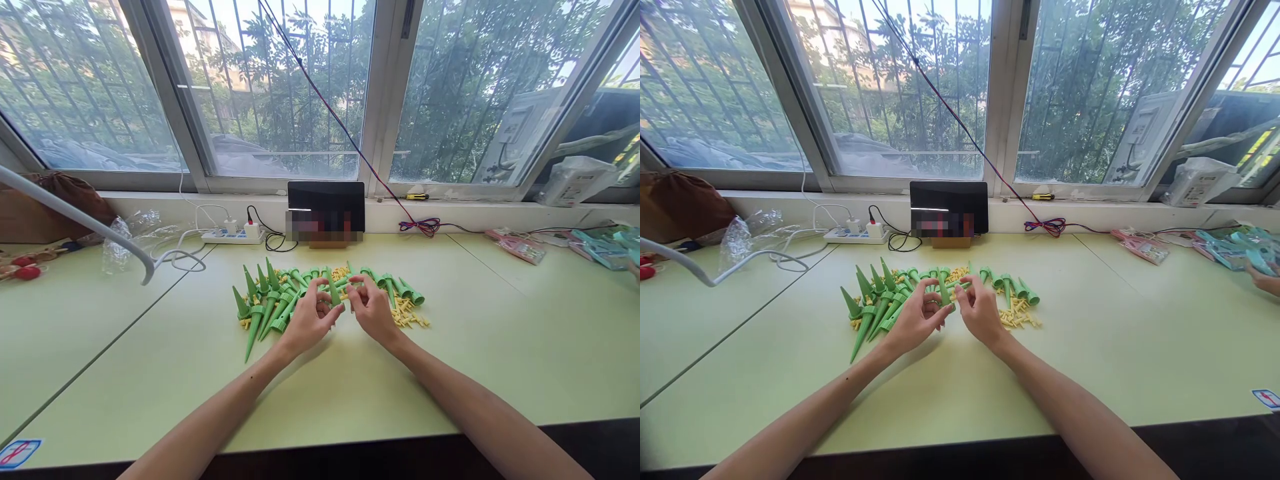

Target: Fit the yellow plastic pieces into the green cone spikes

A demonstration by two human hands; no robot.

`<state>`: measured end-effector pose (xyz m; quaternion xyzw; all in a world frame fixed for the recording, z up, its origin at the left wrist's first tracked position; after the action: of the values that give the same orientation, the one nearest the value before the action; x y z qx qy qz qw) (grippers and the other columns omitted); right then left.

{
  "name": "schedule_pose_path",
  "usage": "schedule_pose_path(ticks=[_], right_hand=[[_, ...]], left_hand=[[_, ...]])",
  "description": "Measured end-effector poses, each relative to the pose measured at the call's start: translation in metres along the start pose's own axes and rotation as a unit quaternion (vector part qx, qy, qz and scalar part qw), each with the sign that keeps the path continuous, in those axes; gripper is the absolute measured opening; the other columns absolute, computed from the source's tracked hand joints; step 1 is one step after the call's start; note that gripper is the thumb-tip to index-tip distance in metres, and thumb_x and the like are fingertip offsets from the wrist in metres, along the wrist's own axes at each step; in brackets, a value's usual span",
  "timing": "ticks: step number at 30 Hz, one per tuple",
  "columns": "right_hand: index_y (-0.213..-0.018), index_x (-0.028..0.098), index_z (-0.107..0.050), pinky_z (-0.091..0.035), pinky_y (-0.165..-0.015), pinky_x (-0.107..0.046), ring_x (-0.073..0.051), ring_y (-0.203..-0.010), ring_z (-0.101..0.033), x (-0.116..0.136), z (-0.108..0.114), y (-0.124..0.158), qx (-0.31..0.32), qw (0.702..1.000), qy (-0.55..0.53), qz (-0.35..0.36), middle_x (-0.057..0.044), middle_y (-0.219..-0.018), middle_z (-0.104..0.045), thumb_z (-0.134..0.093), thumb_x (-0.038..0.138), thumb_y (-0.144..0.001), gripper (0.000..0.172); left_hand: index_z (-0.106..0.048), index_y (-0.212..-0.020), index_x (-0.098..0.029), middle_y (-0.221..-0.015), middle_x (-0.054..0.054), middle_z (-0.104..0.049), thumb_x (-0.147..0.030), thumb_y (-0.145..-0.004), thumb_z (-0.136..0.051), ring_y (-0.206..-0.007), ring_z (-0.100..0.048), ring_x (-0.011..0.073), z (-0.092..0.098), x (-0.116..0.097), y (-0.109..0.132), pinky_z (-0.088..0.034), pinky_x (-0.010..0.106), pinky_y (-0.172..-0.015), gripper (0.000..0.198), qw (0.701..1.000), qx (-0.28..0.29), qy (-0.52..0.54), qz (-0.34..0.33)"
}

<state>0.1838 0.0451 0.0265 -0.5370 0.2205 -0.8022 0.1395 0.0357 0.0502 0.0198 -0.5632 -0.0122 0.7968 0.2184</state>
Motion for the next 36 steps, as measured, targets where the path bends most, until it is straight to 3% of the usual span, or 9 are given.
schedule_pose_path(ticks=[9,18,22,31,36], right_hand=[[-0.095,0.019,-0.055,-0.034,-0.047,-0.024,-0.013,-0.044,-0.044,-0.009,0.013,-0.006,-0.054,0.998,0.028,-0.012,0.005,-0.051,-0.049,-0.046,0.042,-0.097,0.025],[-0.085,0.02,-0.055,-0.033,-0.048,-0.023,-0.012,-0.046,-0.045,-0.011,0.008,-0.004,-0.032,0.999,0.031,-0.005,0.005,-0.052,-0.048,-0.046,0.042,-0.097,0.027],[-0.081,0.02,-0.054,-0.033,-0.048,-0.023,-0.012,-0.046,-0.044,-0.011,0.008,-0.004,-0.022,0.999,0.031,0.002,0.004,-0.052,-0.047,-0.045,0.041,-0.097,0.028],[-0.076,0.019,-0.055,-0.031,-0.048,-0.023,-0.012,-0.048,-0.042,-0.016,0.01,-0.009,-0.03,0.998,0.049,0.008,0.004,-0.053,-0.045,-0.047,0.039,-0.096,0.029],[-0.073,0.019,-0.056,-0.031,-0.049,-0.024,-0.011,-0.047,-0.041,-0.021,0.016,-0.016,-0.036,0.996,0.082,0.016,0.004,-0.053,-0.045,-0.047,0.037,-0.095,0.029]], left_hand=[[-0.05,-0.12,-0.02,-0.068,-0.003,-0.062,-0.04,-0.085,-0.06,-0.053,-0.054,0.0136,-0.011,-0.002,0.004,-0.038,0.023,-0.052,0.042,0.987,0.081,-0.138,-0.027],[-0.056,-0.117,-0.02,-0.059,-0.004,-0.059,-0.041,-0.093,-0.05,-0.056,-0.053,0.0151,-0.012,-0.005,0.004,-0.036,0.024,-0.057,0.032,0.971,0.088,-0.218,-0.045],[-0.06,-0.108,-0.02,-0.057,-0.004,-0.057,-0.043,-0.095,-0.047,-0.054,-0.05,0.0145,-0.006,-0.009,0.002,-0.034,0.024,-0.056,0.029,0.964,0.055,-0.254,-0.061],[-0.061,-0.084,-0.018,-0.051,-0.007,-0.05,-0.033,-0.094,-0.05,-0.045,-0.041,0.0097,0.014,-0.008,-0.004,-0.032,0.022,-0.053,0.021,0.964,-0.074,-0.243,-0.085],[-0.062,-0.082,-0.018,-0.05,-0.007,-0.05,-0.034,-0.093,-0.051,-0.045,-0.041,0.0092,0.017,-0.006,-0.006,-0.031,0.022,-0.053,0.022,0.961,-0.083,-0.248,-0.084]])
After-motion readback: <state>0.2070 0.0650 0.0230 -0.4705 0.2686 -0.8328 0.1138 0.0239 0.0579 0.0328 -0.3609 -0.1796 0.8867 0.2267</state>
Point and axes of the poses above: each hand's wrist, its own y-axis away from the middle knuckle, its own z-axis out of the back of the hand, x = y × z, the point moved 6 cm from there along -y, towards the middle knuckle
